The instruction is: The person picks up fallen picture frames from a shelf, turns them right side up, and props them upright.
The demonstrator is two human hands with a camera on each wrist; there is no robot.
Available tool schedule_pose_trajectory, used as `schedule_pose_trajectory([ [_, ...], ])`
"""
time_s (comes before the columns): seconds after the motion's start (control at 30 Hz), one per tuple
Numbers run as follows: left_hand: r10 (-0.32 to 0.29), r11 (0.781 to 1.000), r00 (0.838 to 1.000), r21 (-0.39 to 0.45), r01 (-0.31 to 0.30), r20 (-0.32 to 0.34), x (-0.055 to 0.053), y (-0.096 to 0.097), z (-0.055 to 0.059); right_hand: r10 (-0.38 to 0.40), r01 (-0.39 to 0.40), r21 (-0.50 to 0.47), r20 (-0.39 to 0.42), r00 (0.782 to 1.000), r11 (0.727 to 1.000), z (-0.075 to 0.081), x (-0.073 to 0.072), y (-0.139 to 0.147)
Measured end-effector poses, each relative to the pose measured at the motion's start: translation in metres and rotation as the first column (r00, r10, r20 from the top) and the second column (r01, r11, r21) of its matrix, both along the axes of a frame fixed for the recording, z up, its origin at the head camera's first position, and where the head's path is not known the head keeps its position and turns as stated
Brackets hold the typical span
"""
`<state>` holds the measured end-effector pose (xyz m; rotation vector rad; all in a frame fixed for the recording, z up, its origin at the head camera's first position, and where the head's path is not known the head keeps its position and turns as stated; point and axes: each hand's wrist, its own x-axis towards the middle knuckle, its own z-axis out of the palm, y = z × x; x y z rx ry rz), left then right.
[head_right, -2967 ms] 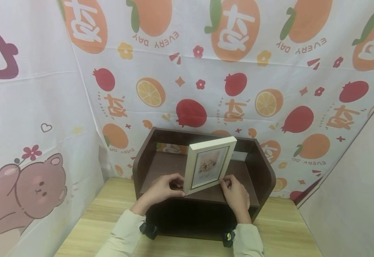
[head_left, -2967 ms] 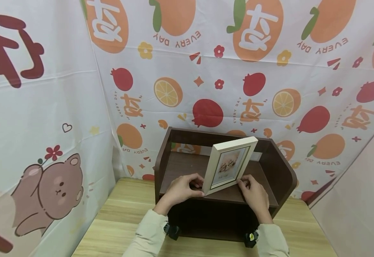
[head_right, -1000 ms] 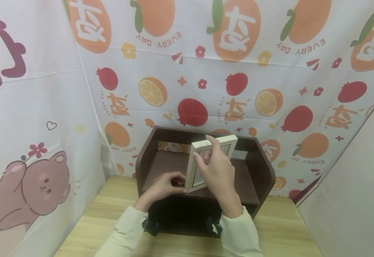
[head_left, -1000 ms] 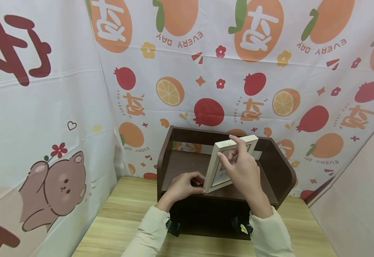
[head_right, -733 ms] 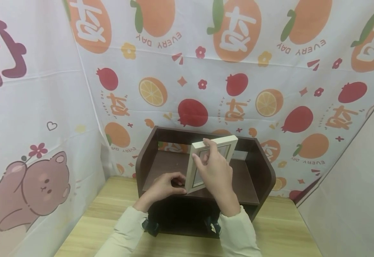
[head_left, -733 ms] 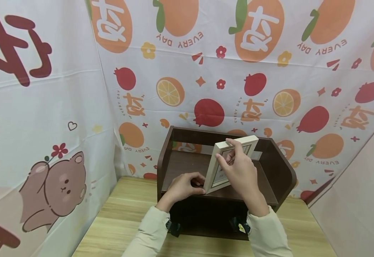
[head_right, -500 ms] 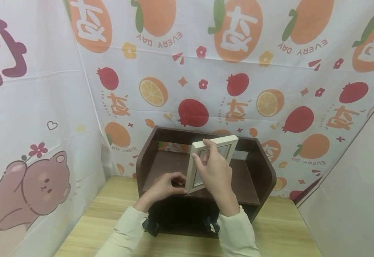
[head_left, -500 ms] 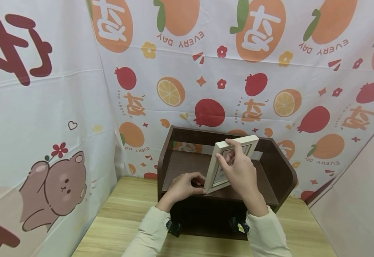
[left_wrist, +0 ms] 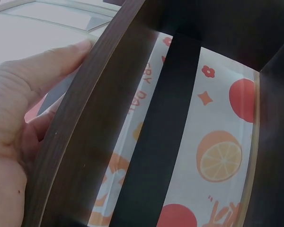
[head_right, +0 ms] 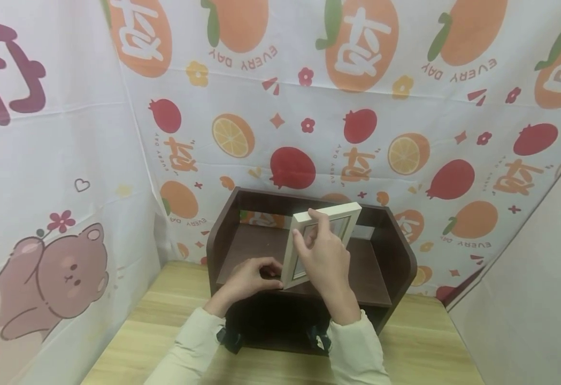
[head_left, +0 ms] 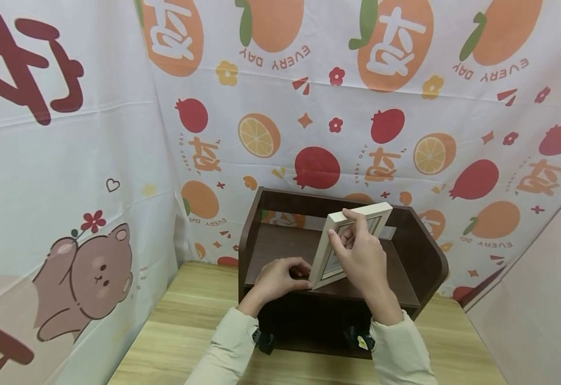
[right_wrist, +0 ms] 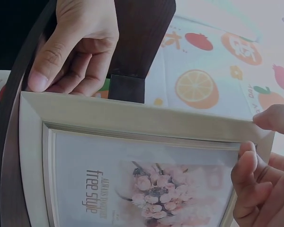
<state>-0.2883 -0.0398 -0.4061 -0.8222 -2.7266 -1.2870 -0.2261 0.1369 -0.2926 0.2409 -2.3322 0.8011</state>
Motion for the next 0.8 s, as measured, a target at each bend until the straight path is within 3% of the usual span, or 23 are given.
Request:
schedule_pose_trajectory([
  [0.37, 0.016, 1.000, 0.999, -0.024, -0.017, -0.035, 0.008, 0.004, -0.001, 0.016, -0.017, 0.047, 0.025, 1.000, 0.999, 0.002, 0.009, 0.006],
  [0.8, 0.026, 0.998, 1.000, 0.050, -0.025, -0.016, 0.025, 0.015, 0.001, 0.026, -0.028, 0.051, 0.030, 0.999, 0.998, 0.003, 0.020, 0.014],
])
